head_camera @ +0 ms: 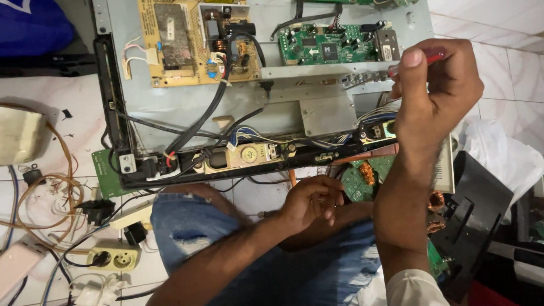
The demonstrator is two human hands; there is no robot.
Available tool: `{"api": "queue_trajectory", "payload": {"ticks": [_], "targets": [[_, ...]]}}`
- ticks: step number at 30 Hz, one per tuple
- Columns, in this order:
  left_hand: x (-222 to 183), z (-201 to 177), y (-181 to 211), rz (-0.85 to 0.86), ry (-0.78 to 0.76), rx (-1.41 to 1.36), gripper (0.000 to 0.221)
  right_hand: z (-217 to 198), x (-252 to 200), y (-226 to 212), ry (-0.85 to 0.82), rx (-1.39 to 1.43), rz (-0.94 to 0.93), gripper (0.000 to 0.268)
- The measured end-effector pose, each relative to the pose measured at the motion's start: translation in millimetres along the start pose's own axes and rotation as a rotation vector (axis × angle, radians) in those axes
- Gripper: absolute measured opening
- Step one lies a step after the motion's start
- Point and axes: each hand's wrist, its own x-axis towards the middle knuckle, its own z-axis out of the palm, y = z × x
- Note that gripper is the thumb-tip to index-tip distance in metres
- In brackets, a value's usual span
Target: Disassembling a television by unscrewing internal components and manipulating circuit boards and wiring.
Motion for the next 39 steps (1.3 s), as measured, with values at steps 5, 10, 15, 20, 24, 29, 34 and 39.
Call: {"api": "queue_trajectory", "payload": {"ticks": [5, 10, 15, 20, 24, 29, 34, 39], "targets": [[-2, 3, 2, 0.023, -0.029, 0.009, 0.027, 6, -1, 0, -0.021, 0.042, 0.015, 0.012], [-2, -1, 1, 0.029, -0.014, 0.055, 0.026, 6, 2, -7, -0.038, -0.007, 0.029, 0.018], [-2, 2, 4, -0.011, 0.108, 0.137, 0.022, 5, 9, -25, -0.217, -0.109, 0.034, 0.007], [-4, 8, 9, 0.009, 0.111, 0.135, 0.022, -4, 13, -16, -0.286, 0.021, 0.078, 0.009], [-5, 6, 10, -0.003, 0.127, 0.124, 0.021, -12, 19, -18, -0.391, 0.064, 0.094, 0.008], [-10, 10, 7, 0.037, 0.094, 0.149, 0.020, -28, 35, 4, -0.583, 0.141, -0.004, 0.010], [-12, 14, 9, 0.042, 0.079, 0.164, 0.019, -29, 38, -19, -0.635, 0.084, 0.175, 0.004], [-13, 9, 9, 0.067, 0.043, 0.176, 0.023, -22, 27, -42, -0.426, -0.576, 0.023, 0.025]]}}
